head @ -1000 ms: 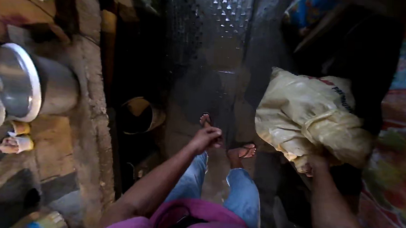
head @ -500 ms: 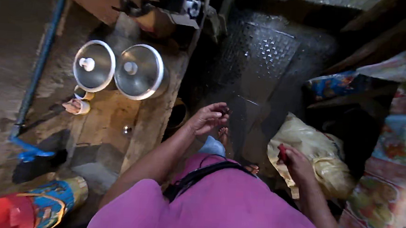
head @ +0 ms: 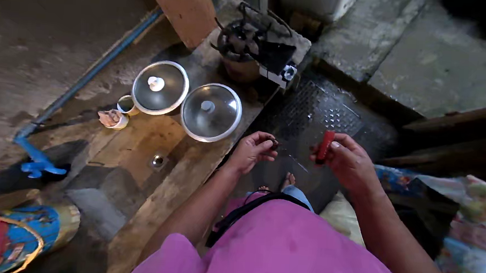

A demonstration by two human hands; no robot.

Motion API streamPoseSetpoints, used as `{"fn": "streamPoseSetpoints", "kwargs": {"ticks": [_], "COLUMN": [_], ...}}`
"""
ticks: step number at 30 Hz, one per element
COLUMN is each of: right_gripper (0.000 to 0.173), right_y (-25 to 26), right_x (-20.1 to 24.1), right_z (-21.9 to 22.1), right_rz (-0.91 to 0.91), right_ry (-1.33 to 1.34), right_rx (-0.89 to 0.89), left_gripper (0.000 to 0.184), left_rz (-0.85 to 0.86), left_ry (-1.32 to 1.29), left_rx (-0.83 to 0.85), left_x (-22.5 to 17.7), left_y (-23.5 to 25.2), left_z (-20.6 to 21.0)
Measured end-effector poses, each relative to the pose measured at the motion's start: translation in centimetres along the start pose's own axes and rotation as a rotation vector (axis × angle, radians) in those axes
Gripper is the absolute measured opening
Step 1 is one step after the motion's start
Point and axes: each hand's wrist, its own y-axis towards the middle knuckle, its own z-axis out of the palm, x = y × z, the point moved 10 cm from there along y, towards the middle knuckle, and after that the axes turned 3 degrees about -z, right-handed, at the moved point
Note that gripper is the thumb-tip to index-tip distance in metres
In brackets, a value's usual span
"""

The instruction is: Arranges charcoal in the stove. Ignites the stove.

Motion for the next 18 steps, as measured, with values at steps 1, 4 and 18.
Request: {"fn": "streamPoseSetpoints", "kwargs": {"ticks": [1,4,18], "right_gripper": [0.027,0.034,0.034], "right_y": [1.4,5.7,25.3], "right_x": [0.5,2.0,6.3], "right_z": [0.4,1.4,8.8], "right_rz": [0.01,0.058,0.165], "right_ry": [-0.003,0.007,-0.056], "right_rx": [0.021,0.092,0.554], "left_gripper": [0.016,0.016,0.028], "left_rz": [0.012,0.073,0.403], "left_ry": [-0.012,-0.03,-0.357], "left_rx": [-0.038,-0.183,-0.565], "left_x": [-0.5,-2.4,-11.2], "left_y": [0.3,1.3,6.6], "left_z": [-0.7,-2.6,-4.9]}}
